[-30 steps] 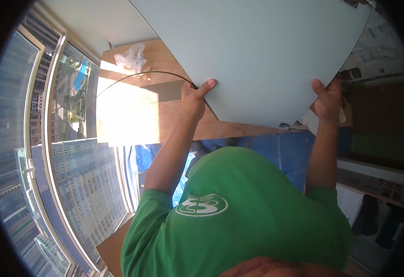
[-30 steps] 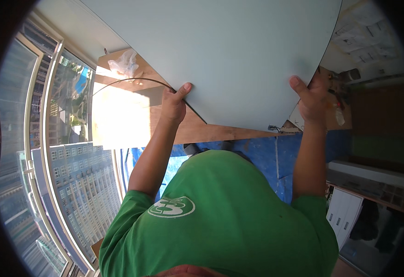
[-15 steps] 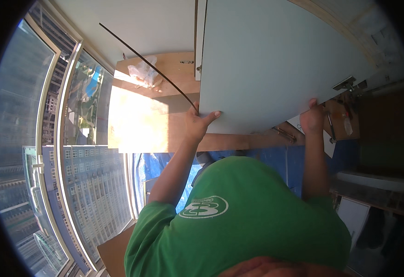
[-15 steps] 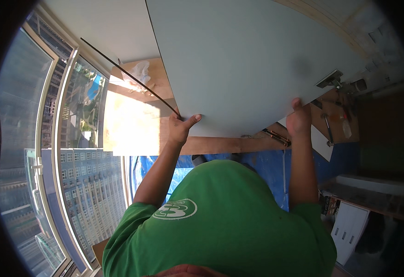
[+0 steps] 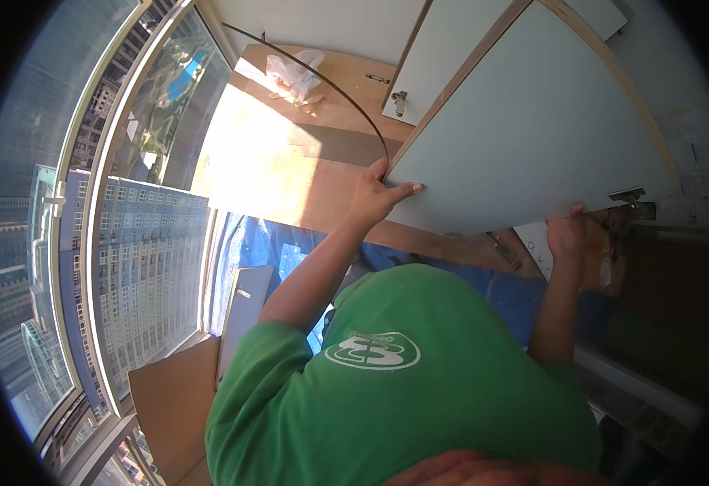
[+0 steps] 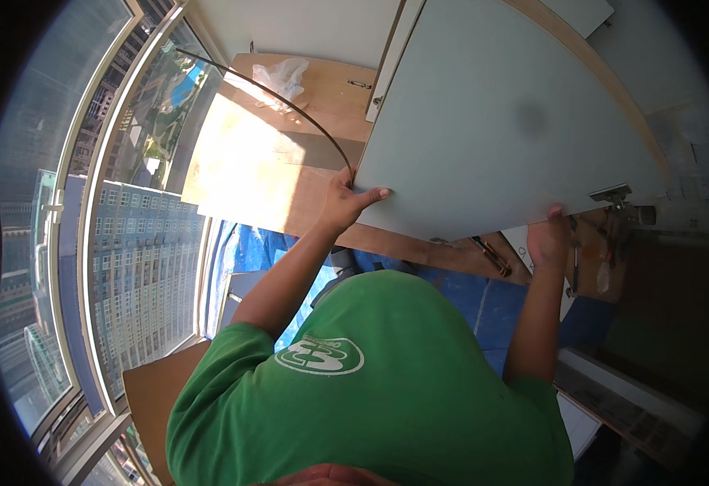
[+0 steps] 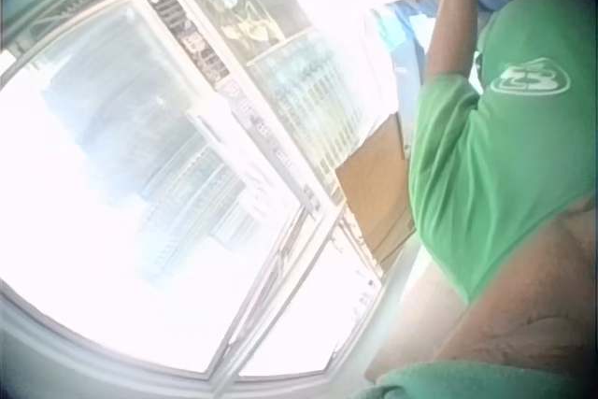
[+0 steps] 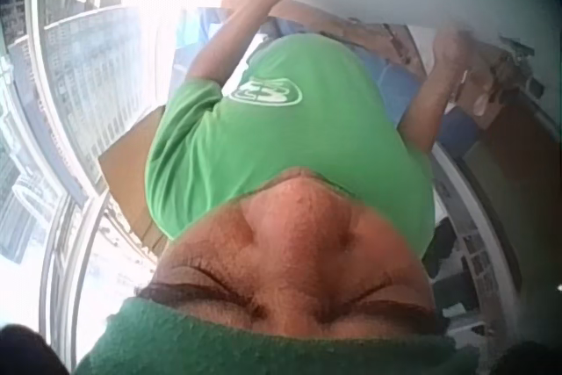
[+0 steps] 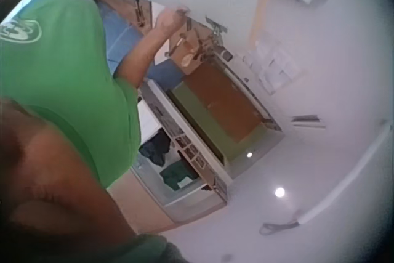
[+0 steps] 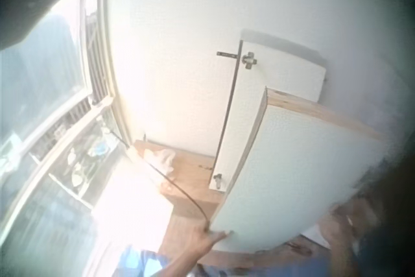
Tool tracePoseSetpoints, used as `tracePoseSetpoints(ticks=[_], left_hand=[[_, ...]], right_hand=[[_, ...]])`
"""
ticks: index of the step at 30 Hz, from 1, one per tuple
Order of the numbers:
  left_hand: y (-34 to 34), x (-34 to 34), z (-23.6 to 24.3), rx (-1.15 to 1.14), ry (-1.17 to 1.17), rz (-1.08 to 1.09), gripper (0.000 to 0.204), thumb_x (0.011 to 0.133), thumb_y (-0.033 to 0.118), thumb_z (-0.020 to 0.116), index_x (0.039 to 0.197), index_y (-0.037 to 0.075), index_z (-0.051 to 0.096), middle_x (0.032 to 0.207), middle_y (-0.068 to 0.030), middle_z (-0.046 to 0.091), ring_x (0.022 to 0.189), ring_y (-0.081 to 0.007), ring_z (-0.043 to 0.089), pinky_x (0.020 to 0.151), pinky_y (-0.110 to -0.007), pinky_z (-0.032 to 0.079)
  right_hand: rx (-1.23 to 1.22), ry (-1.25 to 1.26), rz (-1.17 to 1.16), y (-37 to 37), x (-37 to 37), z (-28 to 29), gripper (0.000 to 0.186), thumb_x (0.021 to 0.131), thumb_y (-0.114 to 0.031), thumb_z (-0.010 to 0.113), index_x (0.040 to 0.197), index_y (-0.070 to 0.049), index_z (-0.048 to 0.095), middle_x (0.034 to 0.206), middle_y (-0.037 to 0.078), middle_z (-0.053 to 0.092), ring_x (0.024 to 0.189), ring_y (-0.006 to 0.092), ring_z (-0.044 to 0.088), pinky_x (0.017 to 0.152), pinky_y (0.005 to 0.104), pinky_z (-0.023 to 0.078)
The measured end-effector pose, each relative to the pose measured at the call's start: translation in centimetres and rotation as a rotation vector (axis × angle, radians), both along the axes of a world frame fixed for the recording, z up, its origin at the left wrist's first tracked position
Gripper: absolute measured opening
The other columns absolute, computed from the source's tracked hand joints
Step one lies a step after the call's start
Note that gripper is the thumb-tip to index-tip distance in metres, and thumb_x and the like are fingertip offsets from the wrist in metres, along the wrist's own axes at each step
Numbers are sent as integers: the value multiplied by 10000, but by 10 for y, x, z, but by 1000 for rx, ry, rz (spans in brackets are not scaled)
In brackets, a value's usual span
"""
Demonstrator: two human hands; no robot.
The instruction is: The person aligns and fits white cabinet doors onto a wooden cabinet frame, then uses a utility knife to trim the edge of a wooden panel. The person handles the doors and panel repeatedly to check fit and alignment.
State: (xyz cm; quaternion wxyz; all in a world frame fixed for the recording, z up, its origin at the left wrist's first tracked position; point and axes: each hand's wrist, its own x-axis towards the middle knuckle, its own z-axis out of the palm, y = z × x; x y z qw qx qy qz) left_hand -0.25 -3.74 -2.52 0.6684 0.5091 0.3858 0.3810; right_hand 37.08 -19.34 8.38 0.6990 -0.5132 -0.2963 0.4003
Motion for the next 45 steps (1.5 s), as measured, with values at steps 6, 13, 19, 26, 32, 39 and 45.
tracePoseSetpoints(ticks=[6,13,19,26,32,39,45], left_hand=[[16,-31,-19,223,138,-174,665,763,200,905,1348,27,641,1158,-142,735,1073,-249,701,945,-376,547],[23,-86,-118,381,617,-421,774,811,296,842,1496,78,555,1329,-168,705,1195,-353,680,1051,-441,532],[18,-84,-146,348,707,-461,624,906,479,756,1422,149,637,1267,-144,733,1110,-380,698,976,-459,544],[23,-80,-143,444,569,-394,509,925,483,747,1270,109,743,1148,-170,760,1042,-377,717,913,-463,559],[29,-82,-140,389,541,-432,462,923,444,760,1219,89,771,1142,-165,766,1050,-365,719,919,-446,559],[38,-81,-119,381,546,-461,509,905,425,782,1322,137,730,1201,-138,761,1116,-345,708,966,-430,549],[22,-75,-69,267,433,-357,550,908,405,798,1369,124,695,1269,-117,748,1193,-325,689,1009,-426,541]], right_hand=[[7,-28,12,0,2,3,962,813,-402,911,1570,-63,423,1593,63,454,1500,278,379,1269,490,264],[-18,103,85,0,13,5,873,822,-341,910,1528,-56,485,1552,61,515,1465,271,436,1258,475,291],[-21,32,118,3,14,9,841,837,-369,895,1515,-58,506,1543,62,527,1449,272,458,1254,472,305],[-45,-6,162,2,13,14,871,826,-424,896,1520,-71,507,1551,52,522,1454,266,455,1257,477,311],[-1,-37,228,-6,15,13,695,927,-458,786,1486,-115,557,1577,54,503,1490,283,404,1266,514,247],[-18,23,145,-9,4,13,831,824,-398,898,1504,-91,530,1540,46,534,1463,251,452,1256,474,314],[44,97,113,-14,4,4,714,890,-348,848,1491,-112,544,1524,21,556,1463,221,448,1265,449,286]])
